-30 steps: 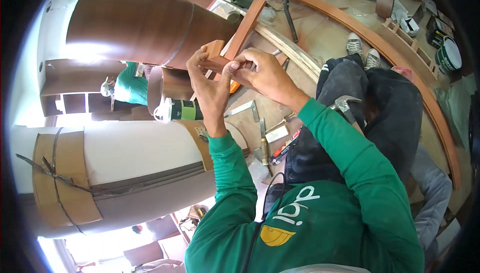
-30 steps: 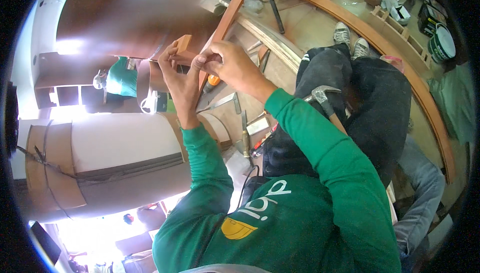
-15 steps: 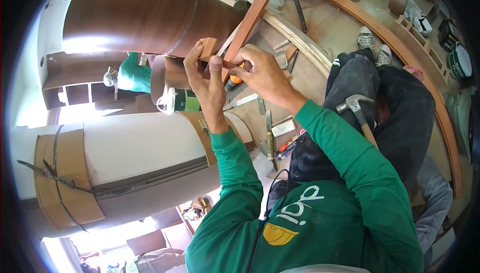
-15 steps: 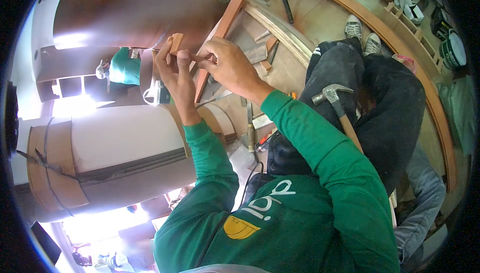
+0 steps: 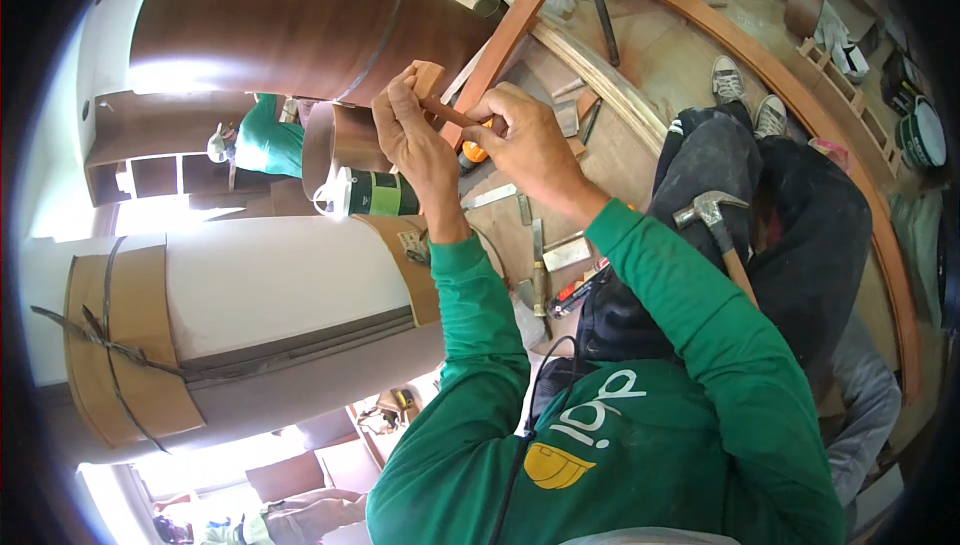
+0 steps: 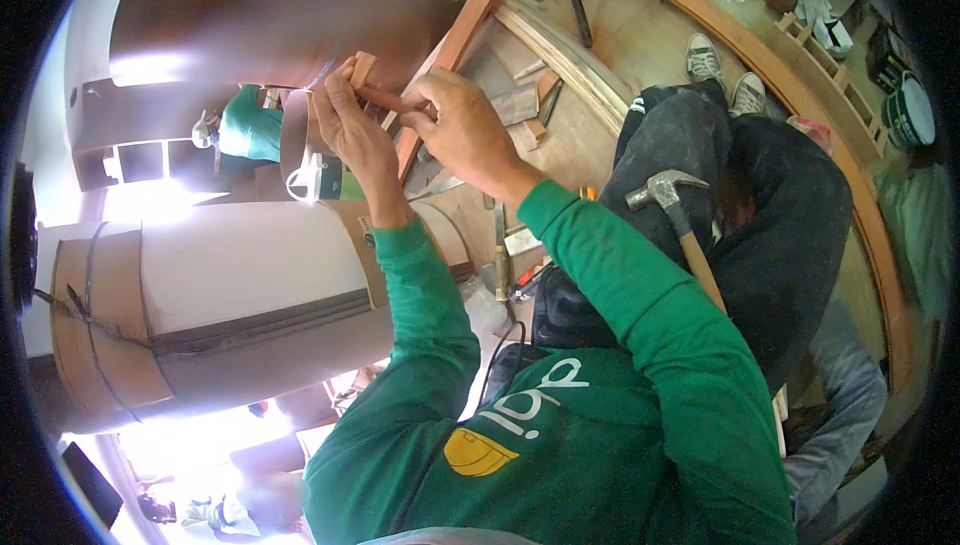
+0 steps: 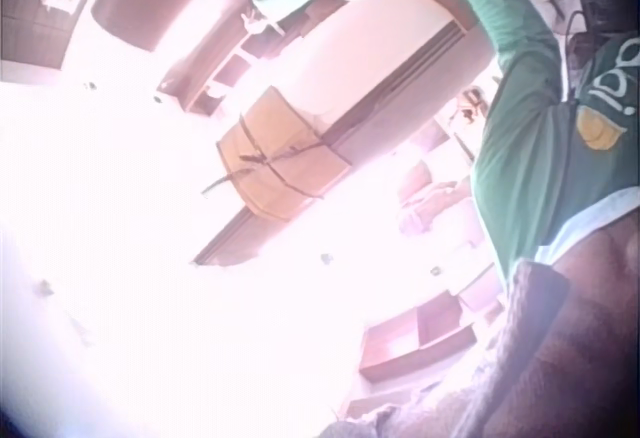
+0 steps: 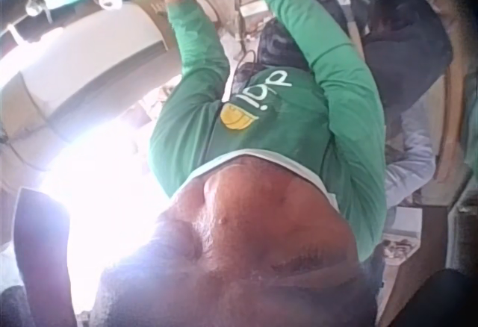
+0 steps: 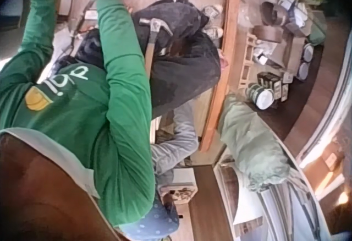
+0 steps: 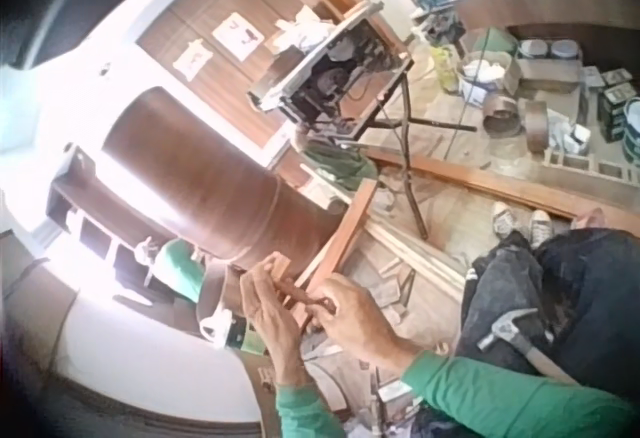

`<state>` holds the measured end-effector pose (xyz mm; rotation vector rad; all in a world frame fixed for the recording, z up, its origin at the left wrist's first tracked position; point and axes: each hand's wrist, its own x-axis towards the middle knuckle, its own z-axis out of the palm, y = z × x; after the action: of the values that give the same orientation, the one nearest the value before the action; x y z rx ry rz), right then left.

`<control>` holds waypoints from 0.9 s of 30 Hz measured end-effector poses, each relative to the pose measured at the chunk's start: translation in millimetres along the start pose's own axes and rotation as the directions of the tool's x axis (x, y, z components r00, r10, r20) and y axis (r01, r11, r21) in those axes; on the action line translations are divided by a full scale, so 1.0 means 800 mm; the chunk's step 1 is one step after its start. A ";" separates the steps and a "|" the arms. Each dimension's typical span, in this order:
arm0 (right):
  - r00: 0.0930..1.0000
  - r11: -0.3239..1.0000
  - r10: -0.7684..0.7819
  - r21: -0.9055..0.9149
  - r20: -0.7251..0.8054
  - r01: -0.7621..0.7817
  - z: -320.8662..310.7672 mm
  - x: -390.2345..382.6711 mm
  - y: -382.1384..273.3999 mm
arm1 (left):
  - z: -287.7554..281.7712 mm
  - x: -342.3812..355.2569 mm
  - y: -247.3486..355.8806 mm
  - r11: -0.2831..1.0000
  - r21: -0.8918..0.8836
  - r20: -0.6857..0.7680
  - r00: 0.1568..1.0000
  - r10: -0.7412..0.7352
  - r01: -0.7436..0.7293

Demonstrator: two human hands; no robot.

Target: The person hammers a wooden block and uses a power drill to drive a screw into a wooden board.

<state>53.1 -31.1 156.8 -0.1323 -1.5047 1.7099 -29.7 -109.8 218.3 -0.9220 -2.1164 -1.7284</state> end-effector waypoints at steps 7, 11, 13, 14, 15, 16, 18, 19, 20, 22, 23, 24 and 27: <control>0.996 0.992 0.085 -0.098 0.033 -0.081 -0.005 -0.003 -0.015 | 0.024 -0.004 -0.047 0.973 -0.223 -0.060 0.997 0.053 -0.065; 0.990 0.995 0.081 -0.065 0.111 -0.074 -0.029 -0.003 -0.005 | 0.043 -0.018 -0.044 0.986 -0.144 0.235 0.966 0.112 -0.080; 0.953 0.985 0.141 -0.131 0.269 -0.109 -0.080 -0.003 -0.004 | 0.056 -0.017 -0.033 0.934 -0.313 0.312 0.948 -0.067 0.169; 0.977 0.987 0.080 -0.155 0.196 -0.050 -0.106 -0.001 -0.015 | 0.062 -0.019 -0.032 0.931 -0.326 0.338 0.940 -0.051 0.168; 0.991 0.986 0.015 -0.168 0.132 0.008 -0.125 0.006 -0.038 | 0.060 -0.022 -0.025 0.932 -0.324 0.357 0.933 -0.039 0.163; 0.997 0.974 0.046 -0.226 0.057 -0.033 -0.154 0.018 -0.069 | 0.073 -0.028 -0.007 0.941 -0.318 0.357 0.934 0.007 0.114; 0.999 0.943 0.032 -0.330 -0.013 -0.035 -0.195 0.038 -0.129 | 0.091 -0.048 -0.007 0.961 -0.270 0.433 0.899 0.065 0.061; 1.000 0.924 -0.015 -0.382 0.006 0.017 -0.209 0.052 -0.152 | 0.100 -0.058 -0.006 0.967 -0.252 0.473 0.876 0.095 0.031; 0.996 0.856 -0.056 -0.510 0.064 0.081 -0.221 0.062 -0.171 | 0.107 -0.071 -0.005 0.975 -0.217 0.487 0.860 0.152 -0.049; 0.980 0.655 -0.121 -0.729 0.160 0.200 -0.236 0.067 -0.214 | 0.112 -0.092 0.024 0.979 -0.160 0.533 0.824 0.191 -0.123; 0.977 0.571 0.109 -0.816 0.184 0.090 -0.249 0.057 -0.227 | 0.110 -0.099 0.033 0.979 -0.116 0.553 0.808 0.205 -0.169; 0.925 0.454 0.337 -0.891 0.176 0.004 -0.267 0.045 -0.242 | 0.110 -0.105 0.033 0.978 -0.119 0.570 0.795 0.207 -0.170; 0.688 0.163 0.719 -0.986 0.096 -0.033 -0.287 -0.052 -0.229 | 0.124 -0.123 0.045 0.968 -0.091 0.562 0.790 0.244 -0.235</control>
<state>303.8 107.9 233.2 -0.8179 -3.1134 0.8466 86.4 -43.3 165.2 -1.8180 -2.1737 -1.4579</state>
